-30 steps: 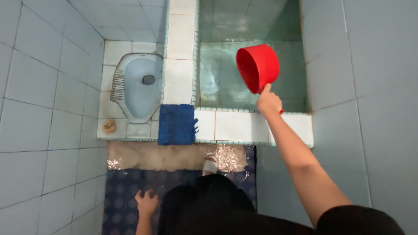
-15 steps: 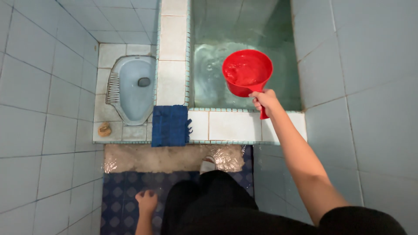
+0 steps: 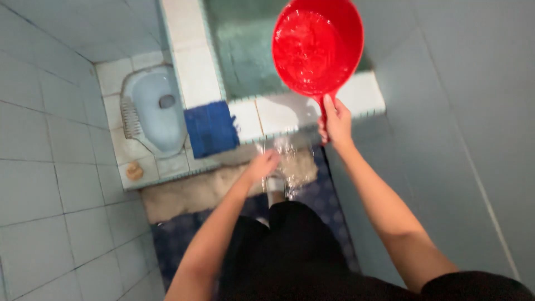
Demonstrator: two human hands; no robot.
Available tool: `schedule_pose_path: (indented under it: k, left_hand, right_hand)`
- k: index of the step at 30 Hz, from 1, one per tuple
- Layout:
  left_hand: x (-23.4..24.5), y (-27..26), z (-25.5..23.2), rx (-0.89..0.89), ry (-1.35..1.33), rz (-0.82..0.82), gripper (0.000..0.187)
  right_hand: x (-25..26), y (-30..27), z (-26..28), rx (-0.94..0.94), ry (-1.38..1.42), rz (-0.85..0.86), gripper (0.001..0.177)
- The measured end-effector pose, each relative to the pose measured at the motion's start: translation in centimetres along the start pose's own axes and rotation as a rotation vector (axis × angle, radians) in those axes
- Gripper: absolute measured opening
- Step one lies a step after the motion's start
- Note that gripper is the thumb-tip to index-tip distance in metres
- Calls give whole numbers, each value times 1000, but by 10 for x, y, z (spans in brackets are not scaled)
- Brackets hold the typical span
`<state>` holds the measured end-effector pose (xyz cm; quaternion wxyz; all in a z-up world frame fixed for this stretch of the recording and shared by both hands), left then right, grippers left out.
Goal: Cleaning bathroom walls and organizing toiletries.
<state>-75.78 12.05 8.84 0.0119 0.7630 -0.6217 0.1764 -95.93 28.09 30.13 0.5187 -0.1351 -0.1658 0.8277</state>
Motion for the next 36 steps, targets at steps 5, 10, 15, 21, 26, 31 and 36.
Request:
schedule_pose_path:
  k: [5, 10, 15, 21, 26, 31, 36]
  left_hand:
    - [-17, 31, -146, 174, -518, 154, 29]
    - [-39, 19, -161, 355, -741, -128, 32]
    - [-106, 34, -78, 171, -929, -170, 25]
    - [-155, 6, -77, 84, -1066, -339, 24]
    - [-180, 13, -38, 25, -1115, -187, 29]
    - [-204, 73, -4, 258, -466, -101, 30]
    - [-203, 88, -62, 30, 778, -6, 18]
  right_hand:
    - [-17, -41, -74, 68, 160, -161, 38]
    - [-14, -82, -125, 184, 319, -218, 37]
    - [26, -81, -167, 200, 199, -298, 37]
    - [72, -44, -190, 230, 132, -246, 25]
    - [87, -42, -173, 44, 618, -114, 22]
    - [122, -10, -186, 202, 686, -43, 38]
    - [149, 3, -177, 132, 547, -54, 37]
Point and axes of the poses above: each hand's wrist, its own y-axis towards the middle knuckle, its own x-axis out of the back of the hand, z = x × y, the point moved 1 cm from there along y, towards the middle knuckle, and after that the axes turned 3 degrees about -x, right-handed, at the moved point
